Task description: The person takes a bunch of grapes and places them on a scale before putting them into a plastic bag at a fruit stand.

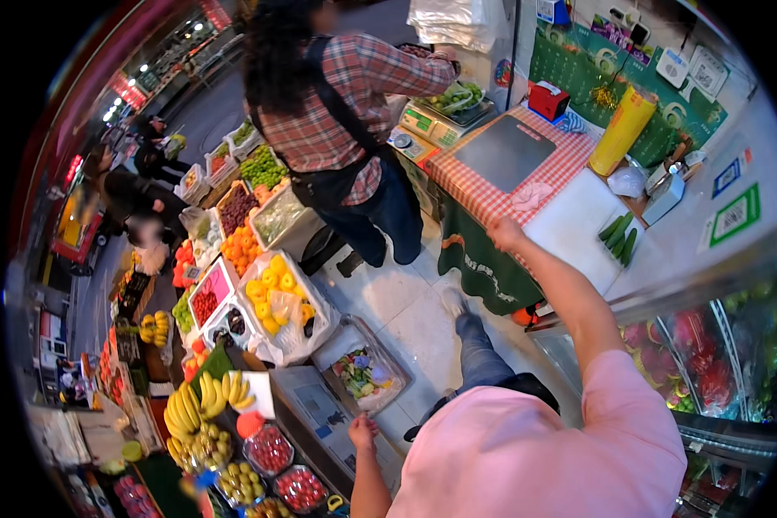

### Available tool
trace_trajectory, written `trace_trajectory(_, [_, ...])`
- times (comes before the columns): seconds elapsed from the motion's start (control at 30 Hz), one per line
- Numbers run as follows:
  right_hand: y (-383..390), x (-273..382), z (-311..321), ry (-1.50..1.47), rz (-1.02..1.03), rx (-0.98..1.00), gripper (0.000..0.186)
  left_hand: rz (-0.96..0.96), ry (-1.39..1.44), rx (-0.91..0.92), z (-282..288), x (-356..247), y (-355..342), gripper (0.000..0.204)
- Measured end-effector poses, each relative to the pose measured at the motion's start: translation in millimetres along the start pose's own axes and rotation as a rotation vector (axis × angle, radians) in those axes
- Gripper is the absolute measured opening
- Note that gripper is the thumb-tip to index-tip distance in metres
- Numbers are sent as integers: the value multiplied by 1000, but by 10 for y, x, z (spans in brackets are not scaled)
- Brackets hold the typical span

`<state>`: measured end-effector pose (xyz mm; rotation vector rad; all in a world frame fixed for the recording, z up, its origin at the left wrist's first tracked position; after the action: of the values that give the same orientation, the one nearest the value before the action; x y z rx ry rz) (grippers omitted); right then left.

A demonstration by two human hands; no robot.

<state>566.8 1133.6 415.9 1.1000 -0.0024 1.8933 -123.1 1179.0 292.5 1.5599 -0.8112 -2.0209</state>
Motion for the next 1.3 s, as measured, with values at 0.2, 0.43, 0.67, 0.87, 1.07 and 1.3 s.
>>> trace_trajectory(0.2, [-2018,331,418,-125,77,-314,22,40,-12,21,-551,-707,-612,24])
trace_trajectory(0.43, [-3543,890,574,-161,39,-433,22,-25,-591,-76,-689,-1059,-852,29])
trace_trajectory(0.67, [-4479,1179,171,-53,106,-383,26,-70,-649,-107,-1273,-1972,-981,30])
trace_trajectory(0.87, [-4735,1084,-152,573,144,-80,53,12,-498,-23,-1576,-2423,-1128,29])
trace_trajectory(1.07, [-4931,1132,-164,898,132,-24,65,45,-588,-6,-1620,-2555,-971,28])
trace_trajectory(1.3, [-5131,912,-321,1148,247,-223,62,81,-599,1,-1640,-2545,-837,28])
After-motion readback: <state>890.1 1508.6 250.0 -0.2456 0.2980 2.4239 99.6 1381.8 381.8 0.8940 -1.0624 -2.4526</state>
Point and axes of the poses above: each hand's wrist, its own y-axis away from the middle knuckle, its own z-axis out of the back of the hand, x = y × z, the point moved 2 cm from there along -y, towards the middle knuckle, and after that the axes turned 2 degrees about -y, right-handed, at the moved point
